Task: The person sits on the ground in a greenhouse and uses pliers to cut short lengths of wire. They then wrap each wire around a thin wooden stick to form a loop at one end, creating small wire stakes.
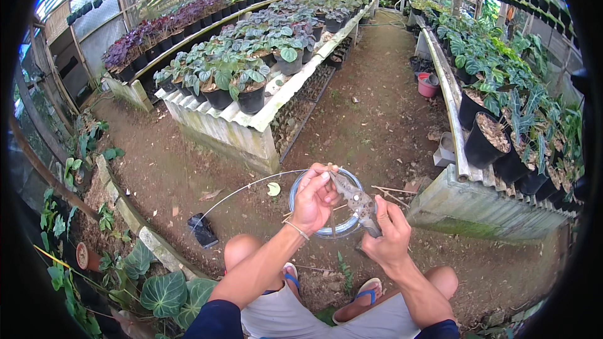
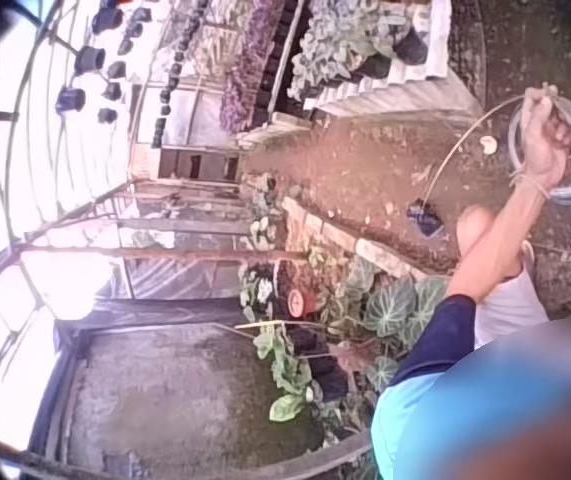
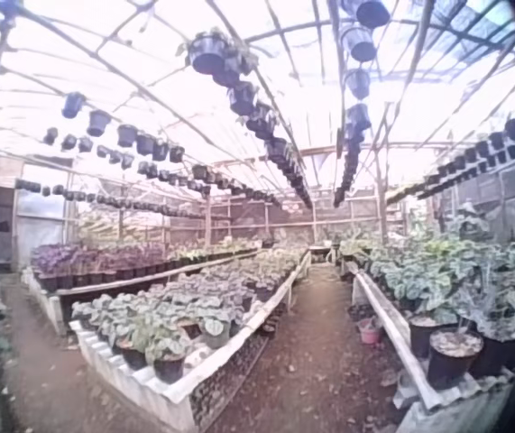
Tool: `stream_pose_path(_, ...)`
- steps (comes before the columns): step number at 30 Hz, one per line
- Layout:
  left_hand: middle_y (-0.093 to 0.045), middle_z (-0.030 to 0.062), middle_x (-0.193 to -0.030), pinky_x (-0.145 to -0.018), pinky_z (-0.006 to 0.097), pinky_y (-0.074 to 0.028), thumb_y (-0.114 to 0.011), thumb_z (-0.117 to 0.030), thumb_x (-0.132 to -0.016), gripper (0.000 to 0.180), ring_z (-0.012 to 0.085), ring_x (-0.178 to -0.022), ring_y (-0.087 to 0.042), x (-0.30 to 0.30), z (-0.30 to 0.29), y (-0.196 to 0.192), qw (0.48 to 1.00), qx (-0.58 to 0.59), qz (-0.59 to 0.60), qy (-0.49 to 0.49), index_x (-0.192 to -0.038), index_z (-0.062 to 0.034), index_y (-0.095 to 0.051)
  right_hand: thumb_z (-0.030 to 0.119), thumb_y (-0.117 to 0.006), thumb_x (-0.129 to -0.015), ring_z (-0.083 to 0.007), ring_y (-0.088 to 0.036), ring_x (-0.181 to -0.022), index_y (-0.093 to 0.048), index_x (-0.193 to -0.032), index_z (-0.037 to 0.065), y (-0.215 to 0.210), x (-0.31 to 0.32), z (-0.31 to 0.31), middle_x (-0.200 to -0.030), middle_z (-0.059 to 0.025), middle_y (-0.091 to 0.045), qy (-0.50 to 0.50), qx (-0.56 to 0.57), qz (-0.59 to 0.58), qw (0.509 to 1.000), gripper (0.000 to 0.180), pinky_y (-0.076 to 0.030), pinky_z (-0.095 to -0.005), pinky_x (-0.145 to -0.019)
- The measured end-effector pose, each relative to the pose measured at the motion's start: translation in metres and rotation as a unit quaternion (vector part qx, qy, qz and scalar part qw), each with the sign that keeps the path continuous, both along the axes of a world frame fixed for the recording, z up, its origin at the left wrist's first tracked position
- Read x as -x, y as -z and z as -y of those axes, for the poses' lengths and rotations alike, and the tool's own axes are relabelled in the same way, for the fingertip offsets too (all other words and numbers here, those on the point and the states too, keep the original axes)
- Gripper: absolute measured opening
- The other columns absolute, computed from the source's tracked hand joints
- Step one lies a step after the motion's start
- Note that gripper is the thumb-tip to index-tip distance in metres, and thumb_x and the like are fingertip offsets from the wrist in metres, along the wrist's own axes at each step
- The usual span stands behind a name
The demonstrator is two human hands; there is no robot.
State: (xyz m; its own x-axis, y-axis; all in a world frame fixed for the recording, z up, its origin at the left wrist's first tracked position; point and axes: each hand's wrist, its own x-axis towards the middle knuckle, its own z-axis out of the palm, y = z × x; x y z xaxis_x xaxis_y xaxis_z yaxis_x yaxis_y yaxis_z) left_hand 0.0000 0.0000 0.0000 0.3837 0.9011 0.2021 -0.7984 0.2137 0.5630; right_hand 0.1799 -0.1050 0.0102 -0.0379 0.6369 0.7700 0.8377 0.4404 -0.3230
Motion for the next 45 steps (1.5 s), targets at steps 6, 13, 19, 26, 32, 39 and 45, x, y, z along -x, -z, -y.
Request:
stream_pose_path(6, -0.067, 0.0032, -0.115, -0.055, 0.024, -0.037, -0.06, -0.035, -0.104, 0.024, 0.0082, -0.065, -0.047, -0.003, 0.012, -0.005, 0.998, -0.029, -0.004, -0.053, -0.111, -0.0129, -0.057, -0.004, -0.067, -0.063, -0.0327, -0.063, -0.074, -0.061, -0.133, -0.001, -0.008, -0.002, 0.007, -0.099, -0.0154, -0.066, 0.042, -0.017, 0.061, 0.997, 0.07, -0.053, -0.0423, -0.065)
stream_pose_path(13, -0.067, 0.0054, -0.097, -0.056, 0.021, -0.036, -0.052, -0.036, -0.109, 0.035, 0.0071, -0.065, -0.045, -0.008, 0.009, -0.013, 0.991, 0.0, -0.023, -0.132, -0.114, -0.0029, -0.064, -0.004, -0.067, -0.062, -0.0318, -0.063, -0.073, -0.062, -0.132, 0.0, 0.001, -0.002, -0.001, -0.099, -0.0151, -0.066, 0.022, -0.01, 0.029, 0.999, 0.07, -0.053, -0.0422, -0.064)
stream_pose_path(19, -0.068, 0.0061, -0.098, -0.057, 0.022, -0.038, -0.048, -0.033, -0.111, 0.037, 0.0073, -0.067, -0.048, -0.007, 0.007, -0.017, 0.987, -0.001, -0.056, -0.148, -0.119, -0.0012, -0.064, 0.001, -0.07, -0.061, -0.0325, -0.062, -0.084, -0.06, -0.135, -0.002, 0.0, 0.0, 0.003, -0.104, -0.0157, -0.064, 0.04, 0.017, 0.011, 0.999, 0.075, -0.049, -0.0434, -0.071)
stream_pose_path(26, -0.067, 0.0071, -0.115, -0.066, 0.023, -0.043, -0.045, -0.03, -0.112, 0.034, 0.008, -0.081, -0.054, -0.017, 0.014, -0.01, 0.986, -0.028, -0.089, -0.141, -0.124, -0.0022, -0.06, 0.004, -0.072, -0.062, -0.0343, -0.061, -0.091, -0.055, -0.14, -0.003, 0.002, 0.001, 0.002, -0.108, -0.0181, -0.062, 0.073, 0.015, 0.056, 0.996, 0.08, -0.045, -0.0443, -0.074)
stream_pose_path(32, -0.066, 0.0063, -0.12, -0.074, 0.027, -0.045, -0.046, -0.027, -0.111, 0.032, 0.01, -0.092, -0.058, -0.023, 0.014, -0.001, 0.98, -0.04, -0.102, -0.167, -0.127, -0.002, -0.058, 0.005, -0.072, -0.062, -0.0349, -0.061, -0.093, -0.054, -0.142, -0.003, 0.0, 0.001, 0.003, -0.11, -0.0195, -0.061, 0.079, 0.029, 0.05, 0.995, 0.082, -0.045, -0.0445, -0.074)
stream_pose_path(39, -0.066, 0.0062, -0.124, -0.083, 0.027, -0.047, -0.052, -0.018, -0.109, 0.026, 0.0091, -0.098, -0.06, -0.026, 0.014, 0.004, 0.969, -0.079, -0.126, -0.198, -0.129, -0.0026, -0.058, 0.001, -0.073, -0.061, -0.0378, -0.063, -0.095, -0.05, -0.146, -0.002, 0.003, 0.001, 0.004, -0.112, -0.0212, -0.06, 0.059, 0.057, 0.009, 0.997, 0.087, -0.05, -0.0454, -0.078)
stream_pose_path(45, -0.066, 0.0064, -0.125, -0.084, 0.027, -0.048, -0.056, -0.007, -0.105, 0.025, 0.0091, -0.1, -0.061, -0.03, 0.018, 0.005, 0.972, -0.066, -0.117, -0.195, -0.13, -0.0038, -0.058, 0.0, -0.073, -0.062, -0.0385, -0.063, -0.093, -0.051, -0.144, -0.003, 0.008, 0.005, 0.004, -0.11, -0.0212, -0.059, 0.028, 0.071, -0.04, 0.996, 0.085, -0.053, -0.0447, -0.078)
